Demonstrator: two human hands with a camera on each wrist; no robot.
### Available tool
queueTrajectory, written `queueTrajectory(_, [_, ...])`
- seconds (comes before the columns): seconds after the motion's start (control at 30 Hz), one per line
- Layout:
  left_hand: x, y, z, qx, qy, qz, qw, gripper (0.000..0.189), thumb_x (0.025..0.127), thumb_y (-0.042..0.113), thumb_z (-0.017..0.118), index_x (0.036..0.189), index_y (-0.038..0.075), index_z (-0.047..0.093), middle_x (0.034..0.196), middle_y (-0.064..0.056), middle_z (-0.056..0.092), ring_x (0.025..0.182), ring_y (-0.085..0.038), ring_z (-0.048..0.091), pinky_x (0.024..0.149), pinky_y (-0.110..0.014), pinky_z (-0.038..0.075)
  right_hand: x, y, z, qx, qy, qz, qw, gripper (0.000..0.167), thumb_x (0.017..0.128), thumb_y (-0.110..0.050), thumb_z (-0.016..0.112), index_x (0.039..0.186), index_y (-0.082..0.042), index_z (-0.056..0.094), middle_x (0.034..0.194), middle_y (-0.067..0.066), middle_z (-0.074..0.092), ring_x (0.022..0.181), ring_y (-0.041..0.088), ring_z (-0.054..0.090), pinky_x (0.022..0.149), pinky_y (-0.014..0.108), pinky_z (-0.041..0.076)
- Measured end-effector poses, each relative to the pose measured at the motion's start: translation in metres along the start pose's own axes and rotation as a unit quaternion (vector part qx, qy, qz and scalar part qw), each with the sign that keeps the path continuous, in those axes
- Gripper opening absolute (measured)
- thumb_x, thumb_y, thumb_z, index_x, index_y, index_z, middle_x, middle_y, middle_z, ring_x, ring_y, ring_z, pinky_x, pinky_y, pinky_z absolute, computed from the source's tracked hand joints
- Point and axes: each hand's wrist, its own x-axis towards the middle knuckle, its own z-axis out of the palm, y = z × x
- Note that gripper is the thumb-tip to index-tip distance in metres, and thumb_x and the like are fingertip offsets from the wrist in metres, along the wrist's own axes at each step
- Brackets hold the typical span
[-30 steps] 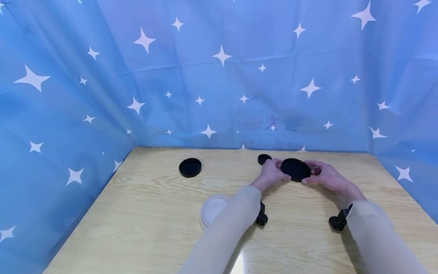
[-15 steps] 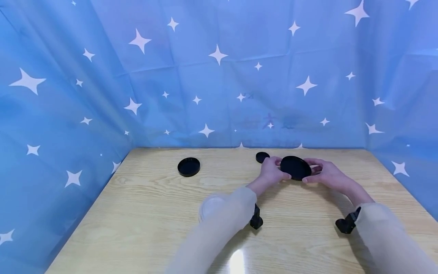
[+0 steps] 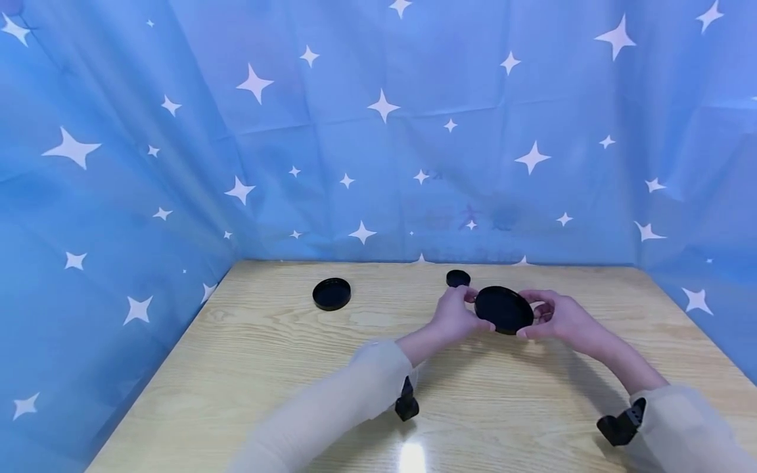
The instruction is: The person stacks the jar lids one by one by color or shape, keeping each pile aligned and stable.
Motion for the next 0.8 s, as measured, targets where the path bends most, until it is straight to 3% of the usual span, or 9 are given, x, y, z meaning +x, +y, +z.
queueTrajectory(0.1, [-0.015,-0.004,-0.005,-0.032,0.001,-0.003,0.9995,0.061,0.073,0.009,0.094,0.126,0.008,0.065,0.114,0.002,0.058,0.097,-0.013,0.06,0.081,-0.024,0.052,-0.007,-0.007,0.009,0.01,0.006,0.0,0.9999,0.083,0.08,-0.015,0.089,0.145,0.012,0.044,0.097,0.014,0.057,0.08,0.018,0.053,0.063,0.029,0.05])
queueTrajectory(0.27, [-0.042,-0.012,-0.008,-0.096,-0.012,-0.011,0.9953,0.063,0.076,0.002,0.09,0.13,0.003,0.059,0.116,0.001,0.051,0.075,-0.007,0.061,0.066,-0.022,0.054,-0.022,-0.016,0.024,0.014,0.009,-0.008,0.9998,0.082,0.078,-0.015,0.091,0.143,0.011,0.047,0.091,0.01,0.054,0.077,0.017,0.051,0.061,0.028,0.047])
queueTrajectory(0.57, [-0.078,-0.019,-0.013,-0.108,-0.016,0.007,0.994,0.064,0.074,-0.002,0.09,0.13,0.002,0.058,0.115,0.003,0.049,0.07,-0.003,0.059,0.059,-0.02,0.052,-0.047,-0.022,0.047,0.034,0.026,-0.018,0.9989,0.08,0.075,-0.01,0.092,0.14,0.01,0.05,0.093,0.011,0.055,0.075,0.013,0.051,0.063,0.026,0.048])
queueTrajectory(0.8, [-0.097,-0.023,-0.017,-0.132,-0.027,-0.005,0.9909,0.065,0.073,-0.007,0.088,0.129,0.002,0.056,0.117,0.002,0.047,0.067,-0.004,0.061,0.057,-0.02,0.051,-0.057,-0.024,0.062,0.035,0.021,-0.007,0.9991,0.082,0.072,-0.009,0.094,0.139,0.011,0.051,0.1,0.011,0.057,0.075,0.013,0.053,0.062,0.026,0.05])
